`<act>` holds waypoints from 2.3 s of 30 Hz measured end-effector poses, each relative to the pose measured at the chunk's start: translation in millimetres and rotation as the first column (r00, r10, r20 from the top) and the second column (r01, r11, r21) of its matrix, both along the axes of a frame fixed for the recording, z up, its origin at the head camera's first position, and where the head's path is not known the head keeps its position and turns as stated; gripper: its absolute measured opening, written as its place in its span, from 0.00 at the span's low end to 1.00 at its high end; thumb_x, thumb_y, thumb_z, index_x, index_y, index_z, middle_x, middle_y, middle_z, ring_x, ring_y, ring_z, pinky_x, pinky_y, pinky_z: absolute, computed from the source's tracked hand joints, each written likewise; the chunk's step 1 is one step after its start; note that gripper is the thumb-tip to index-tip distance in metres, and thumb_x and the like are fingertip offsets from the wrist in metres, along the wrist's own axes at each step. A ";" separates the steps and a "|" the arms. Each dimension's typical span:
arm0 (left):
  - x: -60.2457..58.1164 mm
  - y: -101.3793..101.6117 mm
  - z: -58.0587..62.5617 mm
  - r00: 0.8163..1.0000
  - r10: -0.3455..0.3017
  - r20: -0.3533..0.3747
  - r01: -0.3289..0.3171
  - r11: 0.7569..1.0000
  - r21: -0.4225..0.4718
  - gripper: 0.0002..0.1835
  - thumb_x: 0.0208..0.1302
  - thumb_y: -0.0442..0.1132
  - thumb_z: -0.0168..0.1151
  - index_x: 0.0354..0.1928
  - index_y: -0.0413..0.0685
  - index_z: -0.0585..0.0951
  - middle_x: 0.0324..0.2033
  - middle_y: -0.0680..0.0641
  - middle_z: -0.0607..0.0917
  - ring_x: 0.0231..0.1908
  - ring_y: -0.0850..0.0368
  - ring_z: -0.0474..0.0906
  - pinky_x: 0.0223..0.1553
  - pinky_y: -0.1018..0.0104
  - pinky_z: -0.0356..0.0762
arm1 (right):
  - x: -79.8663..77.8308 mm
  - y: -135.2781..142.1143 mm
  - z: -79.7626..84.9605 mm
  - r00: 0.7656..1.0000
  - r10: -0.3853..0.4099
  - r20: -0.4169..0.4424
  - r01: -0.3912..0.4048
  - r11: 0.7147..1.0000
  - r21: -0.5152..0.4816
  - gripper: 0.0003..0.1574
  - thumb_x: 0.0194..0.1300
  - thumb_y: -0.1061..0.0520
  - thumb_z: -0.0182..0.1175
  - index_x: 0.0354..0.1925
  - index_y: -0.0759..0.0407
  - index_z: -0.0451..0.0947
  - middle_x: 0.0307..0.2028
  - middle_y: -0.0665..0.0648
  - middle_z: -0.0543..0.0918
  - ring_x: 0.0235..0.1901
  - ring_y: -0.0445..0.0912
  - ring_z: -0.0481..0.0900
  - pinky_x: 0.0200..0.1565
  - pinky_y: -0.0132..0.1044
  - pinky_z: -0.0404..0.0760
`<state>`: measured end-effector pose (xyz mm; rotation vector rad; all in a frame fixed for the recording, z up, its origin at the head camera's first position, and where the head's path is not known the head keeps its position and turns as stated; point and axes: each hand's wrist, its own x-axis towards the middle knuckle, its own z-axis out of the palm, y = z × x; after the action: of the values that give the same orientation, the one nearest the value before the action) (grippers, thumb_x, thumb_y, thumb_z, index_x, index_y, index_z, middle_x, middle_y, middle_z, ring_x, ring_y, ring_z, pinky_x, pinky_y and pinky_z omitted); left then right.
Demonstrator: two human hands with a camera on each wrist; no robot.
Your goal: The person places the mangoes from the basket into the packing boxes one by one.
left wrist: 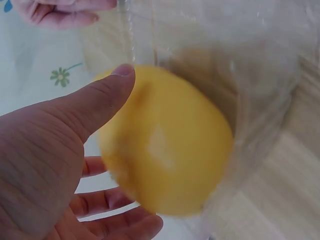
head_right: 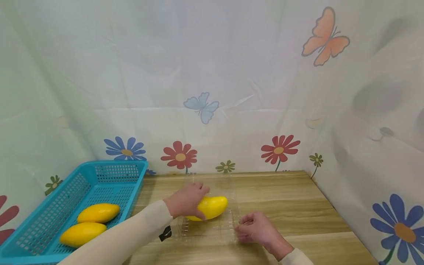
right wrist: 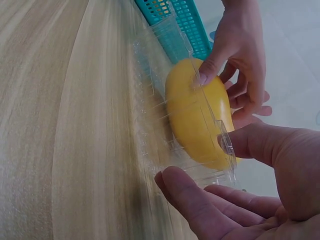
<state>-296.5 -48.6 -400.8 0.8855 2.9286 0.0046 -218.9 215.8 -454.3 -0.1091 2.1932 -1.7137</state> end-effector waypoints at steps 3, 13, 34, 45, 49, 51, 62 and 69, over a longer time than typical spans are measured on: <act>-1.5 -7.7 6.9 1.000 0.008 -0.002 -0.008 1.000 0.007 0.44 0.49 0.61 0.80 0.66 0.55 0.73 0.57 0.49 0.79 0.52 0.52 0.76 0.63 0.57 0.81 | 0.1 -0.6 -0.2 1.000 0.001 0.004 -0.001 1.000 -0.003 0.29 0.64 0.63 0.68 0.55 0.83 0.71 0.41 0.64 0.90 0.34 0.45 0.88 0.43 0.43 0.91; -8.7 -34.8 19.9 0.996 0.079 0.031 -0.081 0.993 0.082 0.44 0.49 0.59 0.80 0.67 0.55 0.73 0.60 0.46 0.77 0.55 0.52 0.76 0.62 0.56 0.82 | -1.7 1.1 0.2 1.000 0.013 0.026 -0.013 1.000 -0.005 0.30 0.65 0.62 0.68 0.56 0.83 0.71 0.42 0.64 0.89 0.37 0.47 0.89 0.45 0.45 0.90; -2.0 -80.7 48.5 0.991 0.135 -0.009 -0.134 0.988 0.078 0.37 0.54 0.57 0.78 0.65 0.55 0.77 0.65 0.43 0.78 0.63 0.44 0.75 0.60 0.47 0.83 | -2.2 2.2 -0.5 1.000 0.014 -0.001 -0.014 1.000 -0.012 0.24 0.64 0.61 0.70 0.50 0.79 0.75 0.37 0.60 0.89 0.34 0.46 0.89 0.43 0.44 0.91; 5.8 -113.8 61.8 0.991 0.135 -0.003 -0.134 0.988 0.081 0.32 0.56 0.51 0.77 0.61 0.52 0.78 0.51 0.47 0.81 0.51 0.52 0.78 0.54 0.54 0.85 | -1.3 4.2 0.8 0.999 0.035 0.007 -0.035 0.999 -0.016 0.28 0.65 0.60 0.69 0.53 0.81 0.74 0.40 0.62 0.90 0.36 0.47 0.90 0.44 0.45 0.90; 7.8 -125.2 61.0 0.989 0.149 -0.014 -0.148 0.987 0.068 0.30 0.56 0.49 0.78 0.59 0.52 0.79 0.47 0.47 0.80 0.48 0.53 0.77 0.51 0.57 0.87 | -1.7 4.7 0.9 0.999 0.039 0.017 -0.039 0.999 -0.003 0.29 0.66 0.59 0.69 0.55 0.81 0.74 0.41 0.62 0.90 0.37 0.48 0.90 0.44 0.45 0.90; 8.2 -130.4 60.5 0.987 0.159 -0.021 -0.157 0.986 0.063 0.30 0.56 0.49 0.78 0.59 0.52 0.79 0.48 0.47 0.80 0.49 0.53 0.77 0.50 0.57 0.87 | -2.2 5.1 0.3 0.999 0.039 0.016 -0.039 0.999 0.002 0.29 0.66 0.59 0.69 0.55 0.81 0.74 0.41 0.62 0.90 0.37 0.48 0.90 0.44 0.45 0.90; 11.6 -157.5 69.3 0.986 0.162 -0.030 -0.160 0.984 0.076 0.26 0.59 0.41 0.76 0.59 0.52 0.79 0.51 0.45 0.81 0.53 0.49 0.77 0.50 0.54 0.87 | -0.9 6.1 -2.3 0.999 0.045 -0.007 -0.045 0.998 -0.039 0.26 0.65 0.60 0.69 0.51 0.80 0.75 0.41 0.63 0.90 0.37 0.50 0.90 0.45 0.47 0.90; 11.0 -176.1 71.0 0.987 0.155 -0.032 -0.153 0.986 0.063 0.21 0.61 0.41 0.74 0.54 0.48 0.80 0.46 0.46 0.80 0.46 0.52 0.76 0.50 0.54 0.86 | -0.3 6.0 -2.0 0.999 0.046 -0.012 -0.047 0.998 -0.051 0.26 0.65 0.60 0.69 0.51 0.80 0.74 0.41 0.63 0.90 0.37 0.49 0.90 0.45 0.47 0.90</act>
<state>-285.5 -224.7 -329.9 0.6708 3.0379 0.0882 -219.2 221.7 -456.3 -0.1812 2.1380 -1.7477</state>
